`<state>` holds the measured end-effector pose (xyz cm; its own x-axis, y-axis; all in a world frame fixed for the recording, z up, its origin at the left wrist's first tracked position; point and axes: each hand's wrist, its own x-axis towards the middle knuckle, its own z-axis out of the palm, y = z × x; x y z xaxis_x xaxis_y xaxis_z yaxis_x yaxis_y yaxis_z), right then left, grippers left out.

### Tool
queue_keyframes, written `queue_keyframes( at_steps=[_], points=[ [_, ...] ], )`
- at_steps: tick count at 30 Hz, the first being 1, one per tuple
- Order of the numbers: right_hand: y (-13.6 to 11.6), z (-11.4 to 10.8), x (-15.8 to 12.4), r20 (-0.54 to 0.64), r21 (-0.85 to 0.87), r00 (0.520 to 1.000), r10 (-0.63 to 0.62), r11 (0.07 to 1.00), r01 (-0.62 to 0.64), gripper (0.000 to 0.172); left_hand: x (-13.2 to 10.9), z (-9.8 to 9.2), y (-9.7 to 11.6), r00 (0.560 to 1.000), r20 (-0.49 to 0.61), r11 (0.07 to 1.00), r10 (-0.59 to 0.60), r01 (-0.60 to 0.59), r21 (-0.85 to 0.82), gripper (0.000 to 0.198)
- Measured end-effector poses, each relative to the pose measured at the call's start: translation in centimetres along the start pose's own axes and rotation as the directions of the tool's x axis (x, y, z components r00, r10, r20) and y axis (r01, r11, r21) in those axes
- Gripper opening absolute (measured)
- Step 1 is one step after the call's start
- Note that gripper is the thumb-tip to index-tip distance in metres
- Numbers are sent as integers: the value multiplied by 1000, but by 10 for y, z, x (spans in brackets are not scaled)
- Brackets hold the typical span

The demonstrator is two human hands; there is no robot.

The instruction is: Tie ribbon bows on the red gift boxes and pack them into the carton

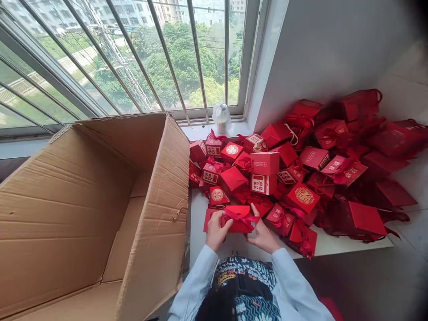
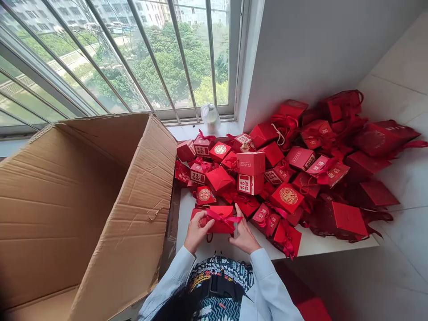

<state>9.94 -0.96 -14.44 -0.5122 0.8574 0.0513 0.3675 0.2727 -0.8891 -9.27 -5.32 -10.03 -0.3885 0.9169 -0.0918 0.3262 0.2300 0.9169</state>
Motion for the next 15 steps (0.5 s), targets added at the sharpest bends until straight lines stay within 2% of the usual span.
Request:
queue_keyframes(
  at_steps=[2,4,6,8,10,13,15],
  points=[
    [-13,-13,-8,-13,28,1000,27,999,-26,86,0,-3,6,1000,-1,1000,13,-13,8,16],
    [-29,-23,-10,-77,14,996,45,999,-44,64,1,-5,13,1000,2,1000,19,-19,9,13],
    [-46,-26,-5,-170,-70,984,46,996,-58,43,2,-6,20,1000,24,1000,17,-17,-1,12],
    [-61,-22,4,-216,-178,976,25,982,-64,35,4,-5,24,998,59,1000,12,-11,-20,14],
    [-70,-16,14,-191,-245,981,17,967,-65,29,4,-4,26,996,88,999,9,-5,-40,14],
    [-73,-10,24,-143,-245,987,70,964,-104,14,6,-2,24,997,83,998,-5,10,-56,13],
    [-70,-11,26,-134,-218,985,111,966,-138,16,7,-2,19,998,59,998,-25,28,-60,13]
  ],
)
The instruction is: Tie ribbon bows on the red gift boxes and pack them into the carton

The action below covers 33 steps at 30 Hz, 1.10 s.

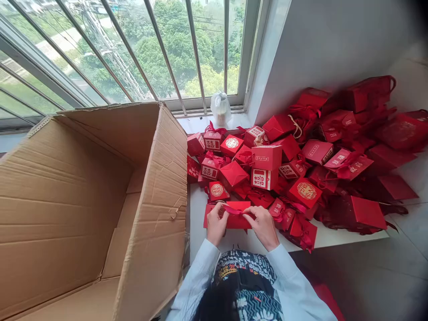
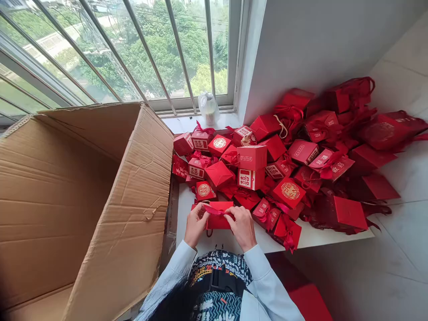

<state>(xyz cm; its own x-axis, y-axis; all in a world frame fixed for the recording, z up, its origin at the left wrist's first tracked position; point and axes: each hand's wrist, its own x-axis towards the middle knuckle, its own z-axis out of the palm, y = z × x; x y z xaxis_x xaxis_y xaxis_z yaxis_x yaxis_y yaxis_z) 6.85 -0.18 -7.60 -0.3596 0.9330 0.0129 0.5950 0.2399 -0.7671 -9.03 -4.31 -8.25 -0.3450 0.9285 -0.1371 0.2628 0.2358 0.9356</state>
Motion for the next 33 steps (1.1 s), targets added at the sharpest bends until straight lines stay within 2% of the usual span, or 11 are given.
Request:
queue_keyframes(
  at_steps=[7,10,12,15,17,20,23,27,29,33],
  points=[
    [10,-3,1,40,119,997,72,990,-77,26,3,-1,-16,998,-47,999,-38,38,13,18],
    [9,-3,1,20,136,995,95,986,-97,25,-1,-5,-7,999,-52,1000,12,-10,29,25],
    [8,-4,2,-2,126,996,93,988,-92,24,-4,-8,3,992,-43,989,121,-117,93,26],
    [4,-6,2,-31,100,997,70,993,-66,23,-7,-7,11,940,67,894,334,-338,294,19],
    [3,-8,2,-46,80,998,34,996,-30,23,-7,-3,9,908,154,815,390,-418,401,23],
    [1,-9,2,-56,41,998,-35,998,38,26,-4,6,0,892,191,770,409,-450,452,16],
    [1,-8,2,-69,1,996,-50,999,51,28,-2,10,-5,872,141,738,469,-474,480,11],
    [2,-7,0,-101,-36,993,-57,998,53,26,-4,8,-6,797,141,609,587,-550,572,15],
    [2,-6,-2,-129,-76,988,-83,994,73,22,-8,8,-9,774,155,555,614,-562,613,16],
    [2,-6,-8,-159,-176,976,-149,977,120,16,-14,12,-20,768,175,520,616,-564,642,22]
  ],
)
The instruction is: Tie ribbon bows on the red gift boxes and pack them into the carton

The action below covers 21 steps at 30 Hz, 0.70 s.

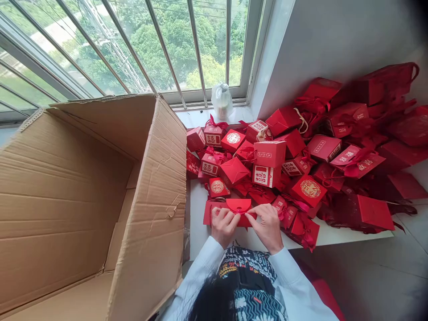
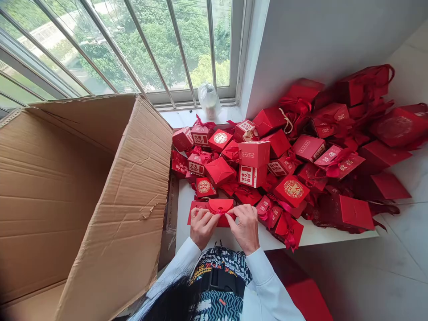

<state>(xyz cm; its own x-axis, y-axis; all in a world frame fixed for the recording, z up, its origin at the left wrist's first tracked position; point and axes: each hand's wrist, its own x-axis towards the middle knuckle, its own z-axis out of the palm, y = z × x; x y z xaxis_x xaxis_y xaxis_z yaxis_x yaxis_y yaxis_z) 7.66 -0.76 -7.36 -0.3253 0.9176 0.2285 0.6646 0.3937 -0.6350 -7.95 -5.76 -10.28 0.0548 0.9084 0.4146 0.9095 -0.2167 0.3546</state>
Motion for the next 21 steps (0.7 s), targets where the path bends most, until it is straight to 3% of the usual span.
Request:
queue_keyframes(
  at_steps=[7,11,21],
  points=[
    [6,0,-8,14,57,1000,24,998,-24,18,-8,8,-4,1000,24,998,14,-12,-59,28],
    [13,0,-11,33,73,998,-44,996,42,15,-10,4,-9,999,32,993,32,-28,-112,27],
    [17,2,-11,93,21,991,-93,996,92,15,-8,-7,-8,997,38,985,-63,68,-158,24]
  ],
)
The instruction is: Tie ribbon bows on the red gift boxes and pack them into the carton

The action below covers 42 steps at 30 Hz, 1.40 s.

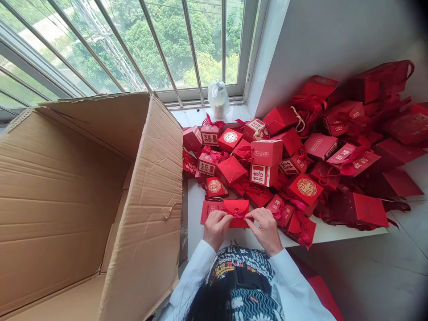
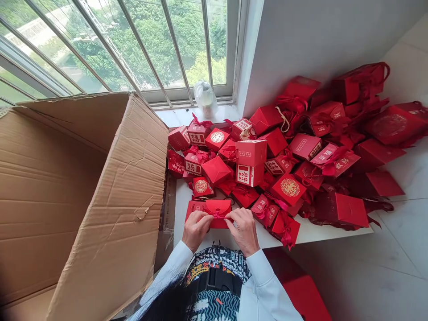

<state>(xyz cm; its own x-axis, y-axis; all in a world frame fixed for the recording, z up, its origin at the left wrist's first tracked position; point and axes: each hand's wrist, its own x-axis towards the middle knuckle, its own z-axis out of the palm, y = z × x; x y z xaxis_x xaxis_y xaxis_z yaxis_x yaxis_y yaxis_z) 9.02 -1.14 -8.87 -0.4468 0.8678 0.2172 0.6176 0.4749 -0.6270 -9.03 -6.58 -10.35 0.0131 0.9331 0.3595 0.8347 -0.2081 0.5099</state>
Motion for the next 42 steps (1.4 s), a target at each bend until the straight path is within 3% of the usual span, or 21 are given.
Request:
queue_keyframes(
  at_steps=[3,6,9,21,24,27,32,34,38,42],
  points=[
    [-3,-2,-1,26,-27,997,-68,997,69,14,0,-2,5,999,-10,999,-31,30,-34,16],
    [-6,-2,-2,27,-26,994,-106,994,106,14,2,0,10,999,-23,996,-44,42,-81,30],
    [-8,-1,-2,20,-25,992,-127,991,128,13,5,6,11,998,-25,991,-61,58,-119,20],
    [2,1,-4,14,15,999,-51,999,51,16,5,19,-5,995,-54,984,-85,76,-164,18],
    [3,-1,-6,31,30,999,-37,999,37,10,3,17,-5,993,-59,978,-103,90,-190,17],
    [5,-4,-7,40,66,999,4,998,-7,10,0,12,-7,979,-56,950,-194,173,-259,21],
    [8,-5,-8,37,107,999,36,993,-40,11,-4,-4,-6,960,44,890,-276,273,-364,19],
    [7,-4,-8,39,104,999,17,994,-21,11,-5,-9,-3,928,99,835,-359,367,-410,26],
    [5,-3,-8,27,56,999,-35,998,33,8,2,-10,1,799,171,671,-577,583,-457,37],
    [5,-4,-7,21,-56,989,-146,988,147,9,15,-6,-1,759,191,625,-622,629,-462,21]
  ],
)
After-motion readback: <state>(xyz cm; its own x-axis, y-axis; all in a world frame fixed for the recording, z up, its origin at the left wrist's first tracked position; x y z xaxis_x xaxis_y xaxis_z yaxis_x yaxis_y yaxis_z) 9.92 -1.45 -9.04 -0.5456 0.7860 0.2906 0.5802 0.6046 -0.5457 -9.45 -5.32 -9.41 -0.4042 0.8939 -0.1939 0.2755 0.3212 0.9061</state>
